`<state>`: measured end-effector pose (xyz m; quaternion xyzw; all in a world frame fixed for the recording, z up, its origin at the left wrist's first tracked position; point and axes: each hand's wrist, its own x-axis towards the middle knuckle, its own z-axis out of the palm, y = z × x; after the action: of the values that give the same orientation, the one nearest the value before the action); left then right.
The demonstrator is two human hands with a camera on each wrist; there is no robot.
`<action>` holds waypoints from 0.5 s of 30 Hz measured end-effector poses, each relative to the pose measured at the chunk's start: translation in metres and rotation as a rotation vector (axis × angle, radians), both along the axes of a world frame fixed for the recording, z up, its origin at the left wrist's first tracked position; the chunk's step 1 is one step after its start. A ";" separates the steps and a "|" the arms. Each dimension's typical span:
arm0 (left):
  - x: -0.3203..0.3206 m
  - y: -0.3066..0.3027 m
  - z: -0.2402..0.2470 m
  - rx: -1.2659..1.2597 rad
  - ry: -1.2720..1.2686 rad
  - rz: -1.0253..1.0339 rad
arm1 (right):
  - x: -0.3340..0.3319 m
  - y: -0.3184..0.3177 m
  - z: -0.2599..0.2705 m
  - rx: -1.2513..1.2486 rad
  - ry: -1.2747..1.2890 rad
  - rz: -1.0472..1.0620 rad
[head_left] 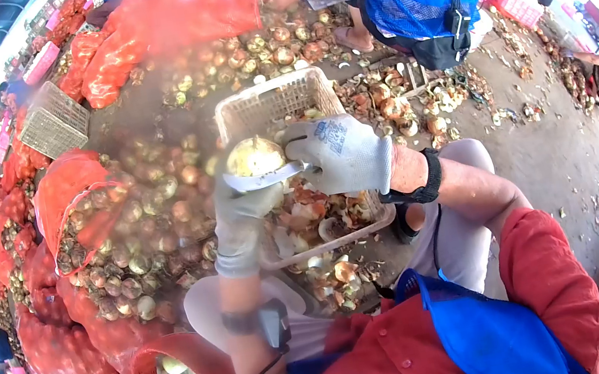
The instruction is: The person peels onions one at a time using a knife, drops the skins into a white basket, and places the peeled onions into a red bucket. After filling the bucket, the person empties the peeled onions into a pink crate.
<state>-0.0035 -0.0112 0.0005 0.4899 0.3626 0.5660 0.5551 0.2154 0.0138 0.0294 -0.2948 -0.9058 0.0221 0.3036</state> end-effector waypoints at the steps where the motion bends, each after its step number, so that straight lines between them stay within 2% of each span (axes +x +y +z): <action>1: -0.004 0.004 -0.002 0.006 0.003 0.001 | -0.002 0.000 0.003 0.006 0.003 0.001; 3: -0.008 0.013 -0.005 0.032 0.315 -0.070 | -0.001 -0.002 0.008 -0.192 -0.139 -0.080; 4: -0.004 0.007 -0.004 0.111 0.332 -0.020 | 0.001 0.004 -0.011 -0.081 -0.036 -0.062; 5: -0.002 0.004 -0.004 0.112 0.334 -0.031 | 0.002 0.007 -0.013 -0.082 -0.034 -0.073; 7: 0.003 -0.002 -0.004 0.028 0.053 -0.014 | 0.005 0.015 -0.012 -0.097 -0.045 -0.159; 8: 0.004 -0.005 0.003 -0.021 -0.068 -0.111 | 0.006 0.018 -0.008 -0.126 -0.060 -0.170; 9: 0.002 -0.004 0.000 -0.017 -0.068 -0.121 | 0.006 0.020 -0.010 -0.122 -0.059 -0.181; 11: -0.006 -0.004 -0.011 0.001 0.106 -0.034 | 0.001 0.025 -0.020 -0.205 -0.068 -0.167; 12: -0.012 -0.006 -0.016 -0.006 0.113 -0.047 | 0.000 0.030 -0.026 -0.060 0.033 -0.108; 13: -0.014 -0.006 -0.016 -0.128 -0.260 -0.265 | 0.005 0.040 -0.027 -0.070 0.046 -0.148; 14: -0.005 -0.005 -0.008 -0.264 -0.632 -0.490 | 0.018 0.056 -0.023 -0.237 0.002 -0.308; 15: -0.002 -0.013 0.003 0.345 0.119 -0.256 | 0.030 0.062 -0.022 -0.402 -0.030 -0.460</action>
<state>-0.0059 -0.0244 0.0037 0.6522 0.2273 0.5148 0.5079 0.2452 0.0761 0.0077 -0.5468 -0.7970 0.1272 0.2227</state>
